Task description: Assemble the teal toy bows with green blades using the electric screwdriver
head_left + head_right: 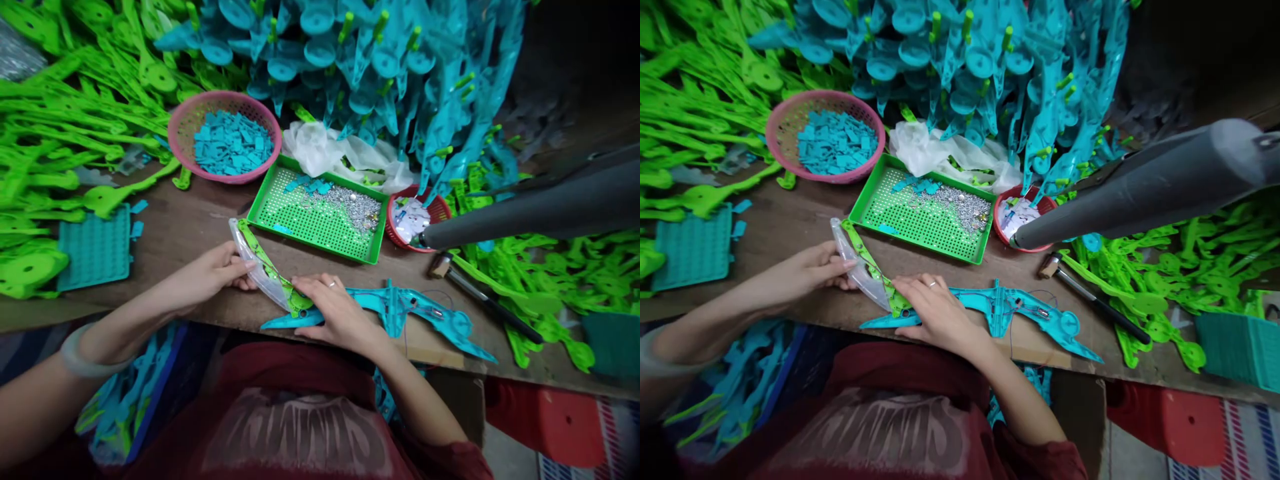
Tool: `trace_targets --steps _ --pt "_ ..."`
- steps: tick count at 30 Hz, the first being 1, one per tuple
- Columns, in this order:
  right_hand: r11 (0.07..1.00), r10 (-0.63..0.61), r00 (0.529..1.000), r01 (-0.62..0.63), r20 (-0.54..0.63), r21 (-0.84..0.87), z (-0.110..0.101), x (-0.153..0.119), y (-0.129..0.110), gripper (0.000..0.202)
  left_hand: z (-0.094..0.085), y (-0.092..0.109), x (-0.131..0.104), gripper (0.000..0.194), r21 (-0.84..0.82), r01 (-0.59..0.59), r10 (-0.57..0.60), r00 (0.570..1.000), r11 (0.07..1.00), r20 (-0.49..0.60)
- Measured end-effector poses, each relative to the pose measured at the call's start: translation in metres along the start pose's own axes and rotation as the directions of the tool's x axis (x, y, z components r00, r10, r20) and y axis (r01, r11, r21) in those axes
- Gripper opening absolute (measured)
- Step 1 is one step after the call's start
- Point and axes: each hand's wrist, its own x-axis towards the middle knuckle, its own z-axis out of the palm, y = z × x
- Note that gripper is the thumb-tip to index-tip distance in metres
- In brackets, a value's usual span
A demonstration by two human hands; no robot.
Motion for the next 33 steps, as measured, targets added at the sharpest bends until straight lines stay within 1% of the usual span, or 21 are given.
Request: trace_targets --steps 6,9,15,18,21,25,28,29,30,31,32,33 --pt "1.0 -0.012 1.0 0.012 -0.001 0.009 0.0 0.0 -0.001 0.091 0.007 0.003 -0.011 0.043 -0.037 0.007 -0.009 0.999 0.999 -0.054" --pt "1.0 -0.003 1.0 0.003 0.015 0.002 0.0 -0.001 -0.001 0.089 0.01 0.002 -0.013 0.045 -0.006 -0.007 0.007 0.996 1.0 -0.087" --pt "0.999 -0.016 0.999 0.017 0.03 -0.033 -0.001 -0.001 -0.001 0.084 0.013 0.0 -0.011 0.049 0.075 -0.024 0.03 0.997 0.997 -0.074" --pt "0.998 -0.02 0.999 0.022 0.049 -0.056 -0.004 -0.002 -0.002 0.077 0.008 0.0 -0.005 0.05 0.108 0.029 -0.025 0.999 0.994 -0.04" --pt "0.998 -0.032 0.998 0.035 0.045 -0.055 -0.005 -0.003 -0.003 0.078 0.001 0.005 0.001 0.048 0.201 0.111 -0.116 0.993 0.973 0.011" --pt "0.997 -0.055 0.998 0.056 0.026 -0.058 -0.003 -0.002 -0.003 0.087 -0.003 0.015 0.006 0.045 0.357 0.144 -0.156 0.988 0.923 0.003" --pt "0.984 -0.075 0.996 0.083 0.054 -0.16 -0.001 0.0 -0.004 0.079 -0.005 0.019 0.005 0.049 0.42 0.168 -0.185 0.983 0.892 -0.001" --pt "0.977 -0.083 0.995 0.093 0.06 -0.191 0.0 0.0 -0.005 0.074 -0.006 0.019 0.004 0.049 0.454 0.172 -0.177 0.984 0.874 -0.031" --pt "0.973 -0.093 0.994 0.104 0.061 -0.206 0.0 -0.001 -0.005 0.07 -0.007 0.019 0.003 0.049 0.5 0.163 -0.135 0.987 0.85 -0.092" --pt "0.972 -0.1 0.993 0.11 0.057 -0.206 0.0 -0.001 -0.004 0.067 -0.008 0.018 0.002 0.049 0.562 0.134 -0.044 0.984 0.816 -0.17" --pt "0.975 -0.106 0.993 0.113 0.047 -0.193 0.0 -0.002 -0.004 0.066 -0.009 0.016 0.0 0.051 0.638 0.084 0.089 0.968 0.766 -0.235" --pt "0.978 -0.113 0.993 0.118 0.036 -0.175 -0.001 -0.002 -0.003 0.065 -0.01 0.014 -0.001 0.054 0.719 0.019 0.245 0.934 0.695 -0.261"
